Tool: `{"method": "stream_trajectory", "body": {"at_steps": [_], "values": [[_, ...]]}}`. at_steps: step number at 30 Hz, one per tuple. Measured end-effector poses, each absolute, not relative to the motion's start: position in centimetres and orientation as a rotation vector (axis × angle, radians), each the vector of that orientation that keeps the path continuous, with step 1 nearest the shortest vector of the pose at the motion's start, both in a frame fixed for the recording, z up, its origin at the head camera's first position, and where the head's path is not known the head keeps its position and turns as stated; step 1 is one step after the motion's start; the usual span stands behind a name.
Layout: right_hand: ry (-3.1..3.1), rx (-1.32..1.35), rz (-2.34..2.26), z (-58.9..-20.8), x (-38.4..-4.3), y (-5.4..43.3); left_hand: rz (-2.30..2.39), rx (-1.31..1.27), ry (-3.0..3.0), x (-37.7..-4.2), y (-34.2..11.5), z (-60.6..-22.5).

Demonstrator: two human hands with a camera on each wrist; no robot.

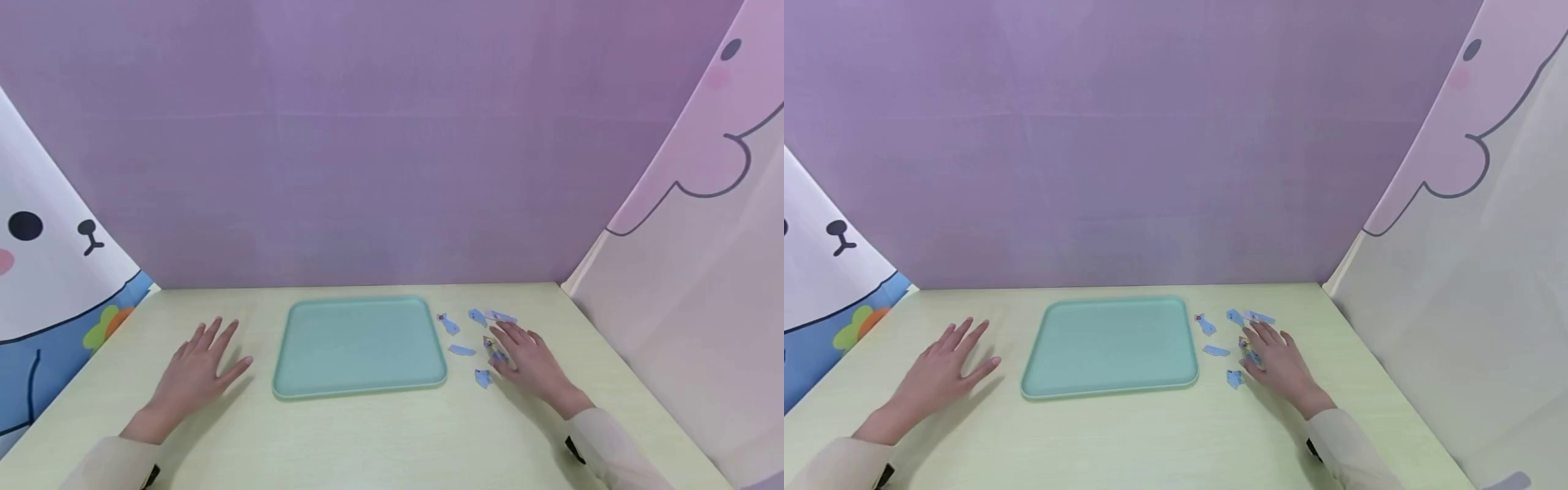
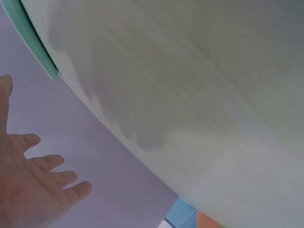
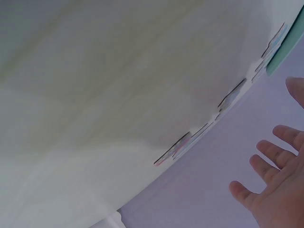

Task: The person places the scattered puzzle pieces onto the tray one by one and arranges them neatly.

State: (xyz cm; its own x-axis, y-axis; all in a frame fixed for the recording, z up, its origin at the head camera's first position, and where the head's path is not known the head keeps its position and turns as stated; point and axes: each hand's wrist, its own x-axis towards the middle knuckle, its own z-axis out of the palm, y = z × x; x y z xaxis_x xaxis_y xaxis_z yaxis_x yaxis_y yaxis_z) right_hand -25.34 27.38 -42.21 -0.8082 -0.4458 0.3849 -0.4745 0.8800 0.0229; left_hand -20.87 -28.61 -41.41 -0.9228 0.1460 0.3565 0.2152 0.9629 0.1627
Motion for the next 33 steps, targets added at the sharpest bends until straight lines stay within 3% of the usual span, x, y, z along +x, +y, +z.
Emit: {"method": "stream_trajectory", "body": {"at_steps": [33], "values": [[-2.709, 0.891, 0.063, -42.2, -22.9, 24.7, -0.223, -0.475, -2.71, -21.2, -24.1, -42.2]]}}
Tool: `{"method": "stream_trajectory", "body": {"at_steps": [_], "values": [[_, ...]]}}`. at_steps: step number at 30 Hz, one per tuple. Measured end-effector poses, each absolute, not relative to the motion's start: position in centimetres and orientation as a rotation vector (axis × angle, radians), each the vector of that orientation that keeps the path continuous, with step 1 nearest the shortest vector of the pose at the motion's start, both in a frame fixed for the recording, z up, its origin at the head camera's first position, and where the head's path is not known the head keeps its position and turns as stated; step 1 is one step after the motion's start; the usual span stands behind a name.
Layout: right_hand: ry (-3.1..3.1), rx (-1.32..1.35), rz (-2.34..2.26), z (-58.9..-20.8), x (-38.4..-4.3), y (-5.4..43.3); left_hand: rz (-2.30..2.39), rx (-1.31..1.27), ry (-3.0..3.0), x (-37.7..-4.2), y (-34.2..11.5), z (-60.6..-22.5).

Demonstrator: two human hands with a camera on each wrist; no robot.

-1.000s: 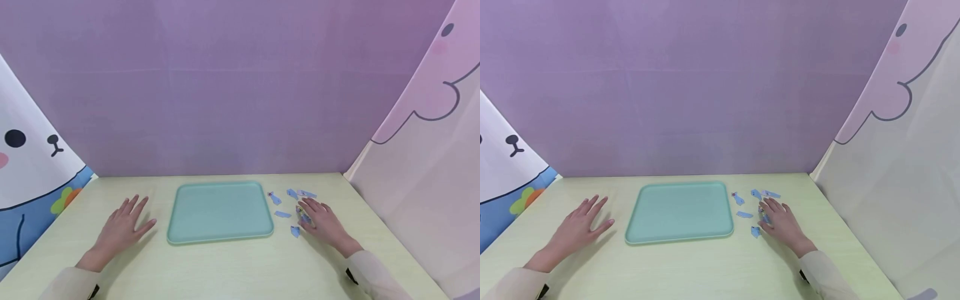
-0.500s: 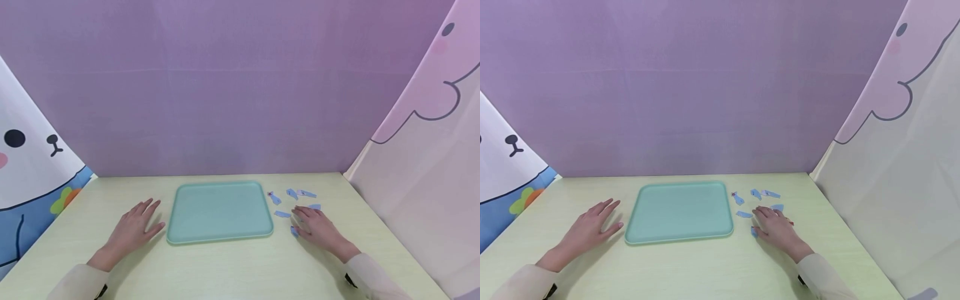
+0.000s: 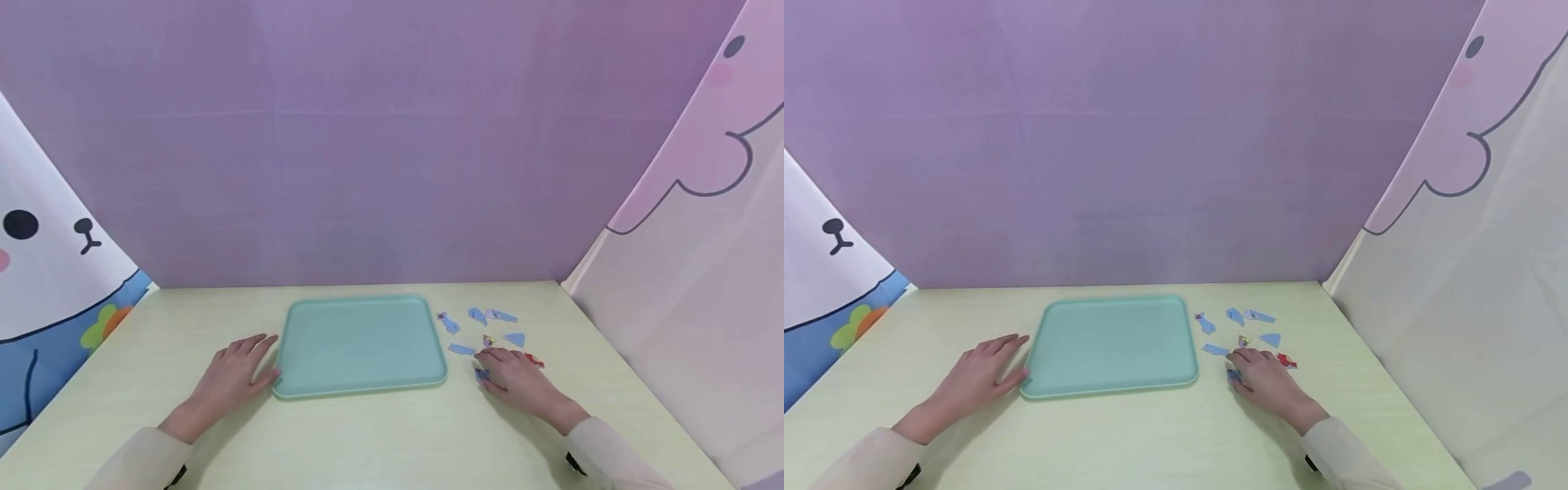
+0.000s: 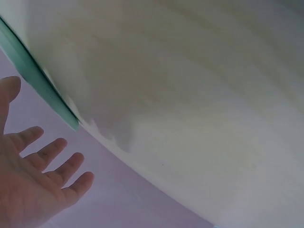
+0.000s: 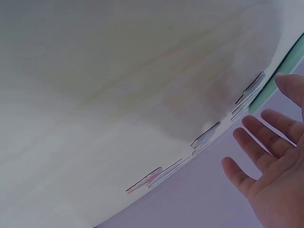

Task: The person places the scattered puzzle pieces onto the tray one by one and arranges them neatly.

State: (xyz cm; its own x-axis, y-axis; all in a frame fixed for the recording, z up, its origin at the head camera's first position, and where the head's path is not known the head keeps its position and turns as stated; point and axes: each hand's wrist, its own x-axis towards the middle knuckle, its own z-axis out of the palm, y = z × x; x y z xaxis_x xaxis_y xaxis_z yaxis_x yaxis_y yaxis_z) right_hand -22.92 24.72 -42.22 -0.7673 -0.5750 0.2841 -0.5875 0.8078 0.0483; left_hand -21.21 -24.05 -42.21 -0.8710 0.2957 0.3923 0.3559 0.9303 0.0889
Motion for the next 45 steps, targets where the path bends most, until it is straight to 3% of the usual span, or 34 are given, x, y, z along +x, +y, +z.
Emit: {"method": "stream_trajectory", "body": {"at_steps": [45], "values": [[-2.764, 0.947, 0.114, -42.3, -23.1, 24.3, -0.184, -0.569, -2.767, -22.5, -23.3, -43.5]]}}
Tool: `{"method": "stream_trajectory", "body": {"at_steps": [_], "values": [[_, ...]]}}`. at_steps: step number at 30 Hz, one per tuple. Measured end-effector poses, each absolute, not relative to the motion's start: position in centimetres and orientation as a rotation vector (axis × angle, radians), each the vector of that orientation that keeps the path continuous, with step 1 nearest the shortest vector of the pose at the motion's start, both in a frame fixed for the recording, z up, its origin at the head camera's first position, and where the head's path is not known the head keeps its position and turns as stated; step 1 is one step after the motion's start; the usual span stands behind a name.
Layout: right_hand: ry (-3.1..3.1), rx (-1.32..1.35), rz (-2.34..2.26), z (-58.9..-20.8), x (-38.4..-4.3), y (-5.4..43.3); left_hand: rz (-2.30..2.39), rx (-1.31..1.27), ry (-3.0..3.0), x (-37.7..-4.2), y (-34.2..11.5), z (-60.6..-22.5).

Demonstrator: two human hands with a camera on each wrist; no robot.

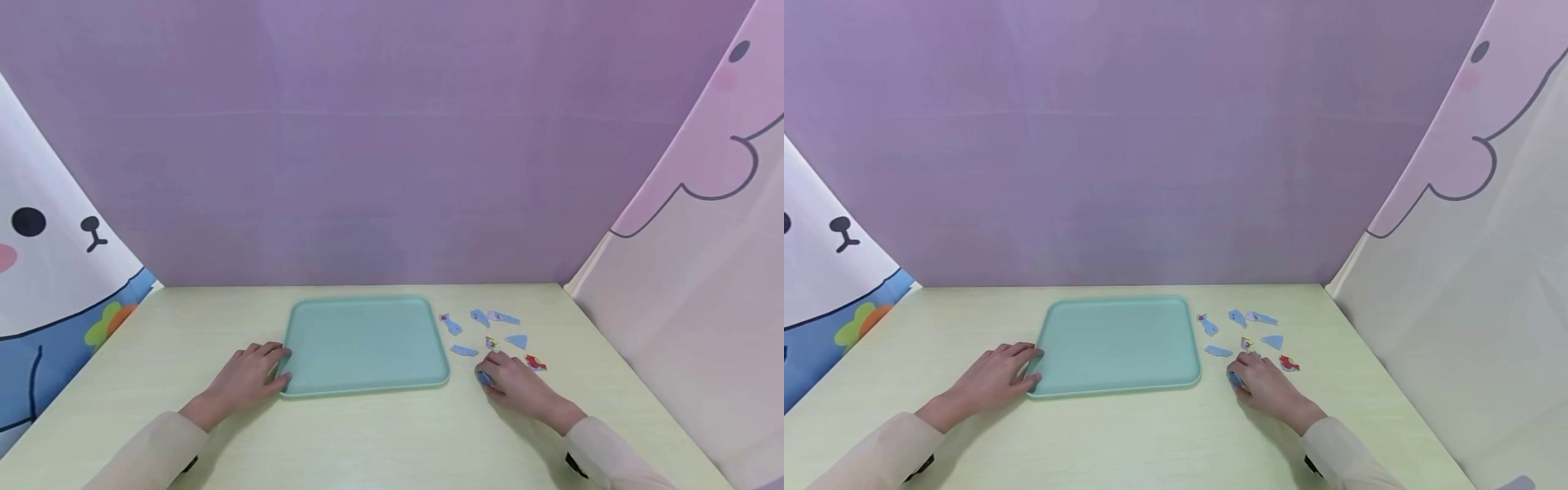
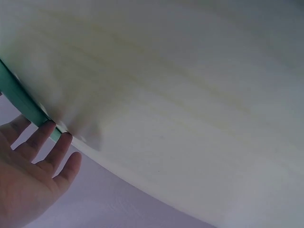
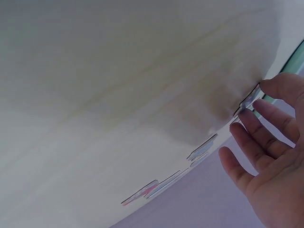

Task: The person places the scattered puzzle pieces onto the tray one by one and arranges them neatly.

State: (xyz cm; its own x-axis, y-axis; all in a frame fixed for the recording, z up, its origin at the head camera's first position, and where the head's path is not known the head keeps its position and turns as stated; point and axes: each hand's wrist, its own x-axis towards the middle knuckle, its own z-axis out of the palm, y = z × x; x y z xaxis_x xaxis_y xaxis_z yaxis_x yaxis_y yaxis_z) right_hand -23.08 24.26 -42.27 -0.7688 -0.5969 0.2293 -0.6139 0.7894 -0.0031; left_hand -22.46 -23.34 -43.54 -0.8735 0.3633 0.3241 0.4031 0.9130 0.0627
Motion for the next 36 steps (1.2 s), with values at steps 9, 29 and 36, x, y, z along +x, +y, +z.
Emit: {"method": "stream_trajectory", "body": {"at_steps": [9, 29, 36], "values": [[-2.786, 0.906, 0.103, -42.1, -23.2, 24.0, -0.18, -0.557, -2.774, -22.3, -23.0, -42.8], [-2.732, 0.919, 0.148, -41.4, -24.3, 23.4, -0.147, -0.546, -2.787, -21.9, -23.0, -42.7], [-2.709, 0.964, 0.147, -41.0, -24.9, 22.5, -0.134, -0.558, -2.766, -22.2, -23.0, -43.2]]}}
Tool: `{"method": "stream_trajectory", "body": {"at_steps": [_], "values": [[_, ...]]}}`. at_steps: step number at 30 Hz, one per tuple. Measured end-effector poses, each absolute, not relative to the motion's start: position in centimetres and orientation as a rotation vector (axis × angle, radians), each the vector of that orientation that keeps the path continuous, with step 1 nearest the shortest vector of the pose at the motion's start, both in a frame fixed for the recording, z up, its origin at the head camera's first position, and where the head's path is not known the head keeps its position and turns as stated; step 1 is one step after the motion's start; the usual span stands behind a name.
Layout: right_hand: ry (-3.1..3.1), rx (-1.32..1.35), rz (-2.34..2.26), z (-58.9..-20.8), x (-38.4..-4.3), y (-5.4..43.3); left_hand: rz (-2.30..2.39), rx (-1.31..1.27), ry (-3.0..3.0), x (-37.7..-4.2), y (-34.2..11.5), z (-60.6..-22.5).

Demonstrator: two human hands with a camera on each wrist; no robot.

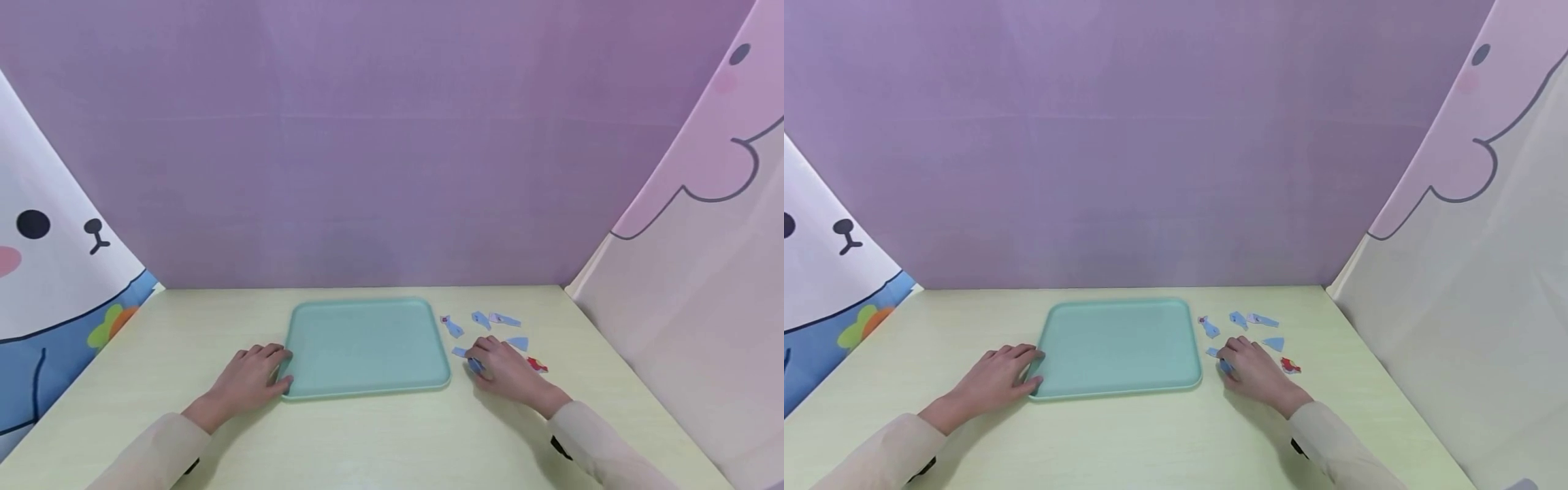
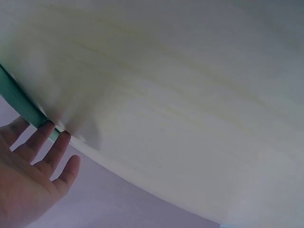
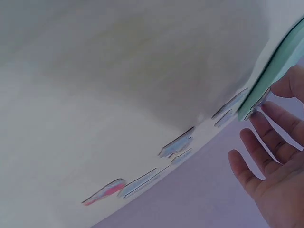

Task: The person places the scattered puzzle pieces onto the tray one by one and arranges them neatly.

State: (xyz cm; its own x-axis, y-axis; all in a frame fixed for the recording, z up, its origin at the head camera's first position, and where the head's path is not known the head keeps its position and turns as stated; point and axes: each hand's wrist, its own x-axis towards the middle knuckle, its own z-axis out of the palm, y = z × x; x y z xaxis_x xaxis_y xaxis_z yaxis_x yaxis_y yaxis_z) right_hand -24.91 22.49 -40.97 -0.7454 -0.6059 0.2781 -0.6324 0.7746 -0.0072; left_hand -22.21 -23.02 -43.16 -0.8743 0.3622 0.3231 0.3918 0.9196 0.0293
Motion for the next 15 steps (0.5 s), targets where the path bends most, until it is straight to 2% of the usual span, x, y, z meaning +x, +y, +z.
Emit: {"method": "stream_trajectory", "body": {"at_steps": [15], "values": [[-2.639, 1.049, 0.188, -40.7, -26.3, 19.5, -0.128, -0.56, -2.745, -22.4, -22.9, -43.4]]}}
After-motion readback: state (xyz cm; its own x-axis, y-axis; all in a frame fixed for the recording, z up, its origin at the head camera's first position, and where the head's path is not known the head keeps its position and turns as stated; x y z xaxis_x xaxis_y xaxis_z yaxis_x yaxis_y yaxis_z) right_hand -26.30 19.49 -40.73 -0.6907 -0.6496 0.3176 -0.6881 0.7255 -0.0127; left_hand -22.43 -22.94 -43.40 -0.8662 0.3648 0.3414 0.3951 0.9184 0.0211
